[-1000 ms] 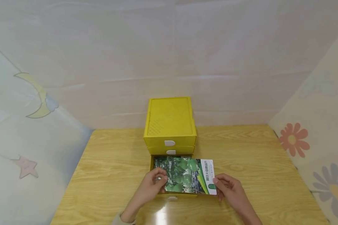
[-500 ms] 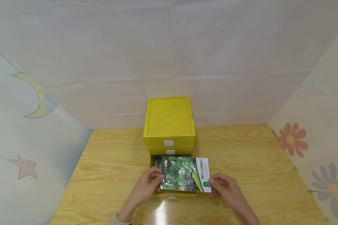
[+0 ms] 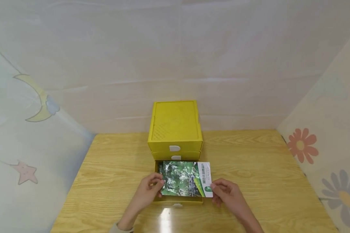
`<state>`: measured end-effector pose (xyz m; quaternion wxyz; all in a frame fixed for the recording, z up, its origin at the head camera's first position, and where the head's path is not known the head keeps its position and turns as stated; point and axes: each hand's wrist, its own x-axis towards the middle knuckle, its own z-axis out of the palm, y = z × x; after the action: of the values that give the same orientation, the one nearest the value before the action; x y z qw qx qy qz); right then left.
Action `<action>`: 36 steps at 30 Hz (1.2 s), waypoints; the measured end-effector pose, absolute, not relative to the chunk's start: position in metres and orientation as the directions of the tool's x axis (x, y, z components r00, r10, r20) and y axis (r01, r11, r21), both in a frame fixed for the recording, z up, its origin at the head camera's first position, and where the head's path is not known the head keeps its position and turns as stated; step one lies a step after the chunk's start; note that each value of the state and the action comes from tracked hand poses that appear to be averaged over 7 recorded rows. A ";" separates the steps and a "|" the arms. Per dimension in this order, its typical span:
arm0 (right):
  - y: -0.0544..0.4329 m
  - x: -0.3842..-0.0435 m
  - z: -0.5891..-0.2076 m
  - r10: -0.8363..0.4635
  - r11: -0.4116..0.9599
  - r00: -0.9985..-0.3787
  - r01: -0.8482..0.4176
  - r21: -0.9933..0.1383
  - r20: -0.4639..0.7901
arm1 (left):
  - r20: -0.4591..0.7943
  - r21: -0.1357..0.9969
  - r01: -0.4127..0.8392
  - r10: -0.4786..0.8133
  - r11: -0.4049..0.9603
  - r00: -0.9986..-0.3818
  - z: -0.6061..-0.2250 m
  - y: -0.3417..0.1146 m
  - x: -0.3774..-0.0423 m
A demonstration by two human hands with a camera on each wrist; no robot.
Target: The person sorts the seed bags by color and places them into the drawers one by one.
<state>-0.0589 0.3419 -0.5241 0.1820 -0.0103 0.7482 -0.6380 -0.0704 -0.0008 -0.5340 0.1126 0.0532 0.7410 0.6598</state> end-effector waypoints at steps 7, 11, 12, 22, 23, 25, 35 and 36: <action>0.336 -0.057 -0.530 -0.245 0.200 -0.922 0.256 -0.946 -0.301 | -0.124 0.991 -0.108 0.220 0.081 -0.968 -0.539 -0.005 -0.065; 0.333 -0.056 -0.532 -0.257 0.191 -0.920 0.250 -0.949 -0.294 | -0.135 0.990 -0.123 0.204 0.072 -0.970 -0.540 -0.007 -0.062; 0.332 -0.057 -0.532 -0.258 0.189 -0.922 0.244 -0.951 -0.288 | -0.133 0.990 -0.121 0.199 0.071 -0.971 -0.540 -0.008 -0.062; 0.326 -0.062 -0.529 -0.260 0.173 -0.928 0.228 -0.958 -0.268 | -0.135 0.991 -0.127 0.182 0.051 -0.974 -0.536 -0.011 -0.064; 0.325 -0.063 -0.529 -0.260 0.171 -0.928 0.227 -0.959 -0.266 | -0.133 0.991 -0.126 0.179 0.050 -0.975 -0.536 -0.012 -0.064; 0.324 -0.063 -0.529 -0.261 0.168 -0.929 0.224 -0.960 -0.262 | -0.130 0.991 -0.123 0.173 0.050 -0.976 -0.536 -0.012 -0.065; 0.318 -0.068 -0.534 -0.274 0.149 -0.927 0.221 -0.964 -0.255 | -0.133 0.990 -0.124 0.128 0.073 -0.983 -0.534 -0.018 -0.067; 0.317 -0.069 -0.534 -0.274 0.149 -0.926 0.226 -0.963 -0.259 | -0.136 0.989 -0.127 0.121 0.076 -0.983 -0.534 -0.018 -0.067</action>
<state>-0.0689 0.3165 -0.5338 0.1917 -0.0167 0.7334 -0.6521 -0.0673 -0.0184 -0.5342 0.0914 -0.0021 0.7279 0.6796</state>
